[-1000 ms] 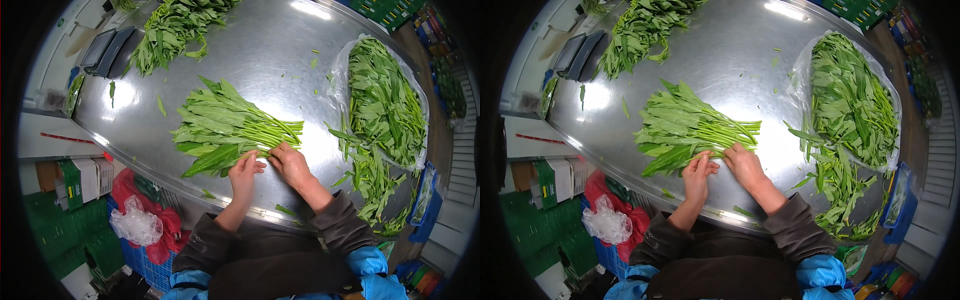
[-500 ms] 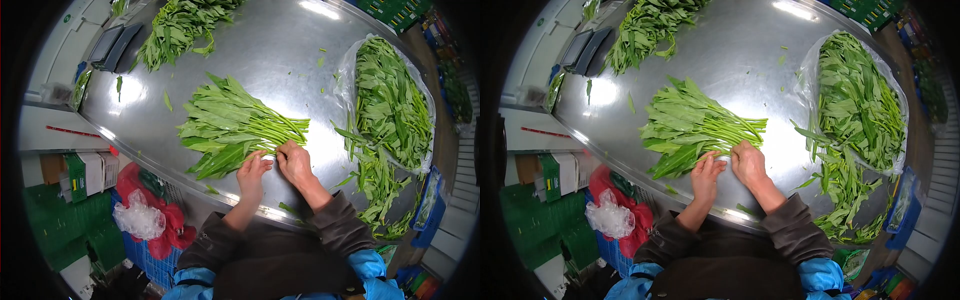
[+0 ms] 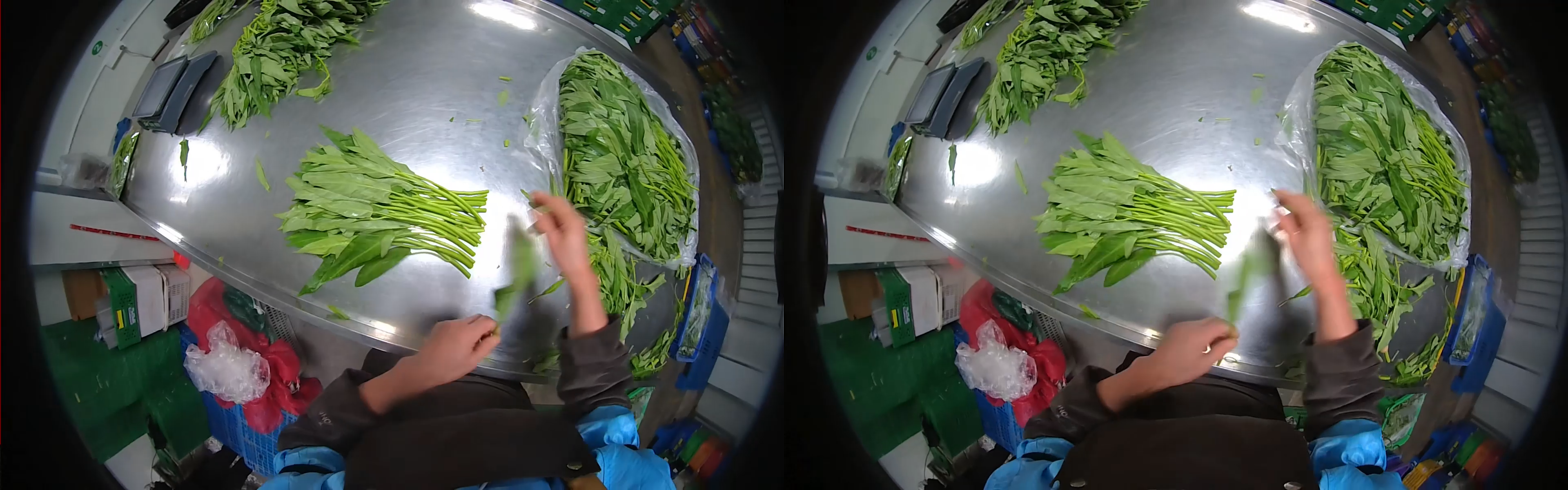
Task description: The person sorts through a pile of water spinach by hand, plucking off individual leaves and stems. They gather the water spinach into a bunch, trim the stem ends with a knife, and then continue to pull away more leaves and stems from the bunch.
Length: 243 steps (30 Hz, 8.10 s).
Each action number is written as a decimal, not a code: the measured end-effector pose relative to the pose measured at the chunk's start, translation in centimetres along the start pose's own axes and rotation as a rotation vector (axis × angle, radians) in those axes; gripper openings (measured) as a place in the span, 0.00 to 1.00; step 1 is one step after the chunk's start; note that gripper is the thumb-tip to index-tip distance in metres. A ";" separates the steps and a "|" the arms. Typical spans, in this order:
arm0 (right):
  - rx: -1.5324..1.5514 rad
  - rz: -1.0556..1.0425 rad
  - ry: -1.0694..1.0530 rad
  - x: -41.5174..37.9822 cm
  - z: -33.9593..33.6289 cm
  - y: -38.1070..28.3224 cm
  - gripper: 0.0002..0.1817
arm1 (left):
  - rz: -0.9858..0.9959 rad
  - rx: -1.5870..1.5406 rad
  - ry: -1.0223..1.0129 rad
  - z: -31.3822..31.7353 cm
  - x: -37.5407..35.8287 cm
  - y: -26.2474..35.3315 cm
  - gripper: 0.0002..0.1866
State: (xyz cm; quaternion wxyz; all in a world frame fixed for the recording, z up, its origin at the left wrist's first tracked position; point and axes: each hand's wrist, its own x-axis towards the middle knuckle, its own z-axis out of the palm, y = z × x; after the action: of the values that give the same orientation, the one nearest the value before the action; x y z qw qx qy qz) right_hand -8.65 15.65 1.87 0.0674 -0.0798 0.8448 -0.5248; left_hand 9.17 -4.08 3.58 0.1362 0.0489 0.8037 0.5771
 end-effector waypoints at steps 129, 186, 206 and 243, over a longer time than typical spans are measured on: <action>-0.448 -0.054 -0.245 -3.8 13.4 -8.1 0.14 | -0.633 -1.572 0.096 -6.1 2.4 -9.7 0.24; 0.121 -0.463 -0.268 -7.1 13.4 -4.8 0.11 | -0.573 -1.301 0.151 -5.0 3.8 -10.3 0.16; 0.570 0.810 -0.161 -10.5 7.9 -1.7 0.21 | -0.609 -1.417 0.103 -4.6 2.9 -10.6 0.28; -0.162 0.114 0.312 -9.5 4.6 5.4 0.16 | 0.179 1.807 0.149 -19.4 3.6 -11.0 0.20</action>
State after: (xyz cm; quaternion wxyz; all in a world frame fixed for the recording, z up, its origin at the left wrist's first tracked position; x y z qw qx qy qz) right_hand 1.24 15.92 -4.74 -0.0415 0.0453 0.8876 -0.4565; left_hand 1.23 -24.58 -1.59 -0.0516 0.1618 0.9499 -0.2622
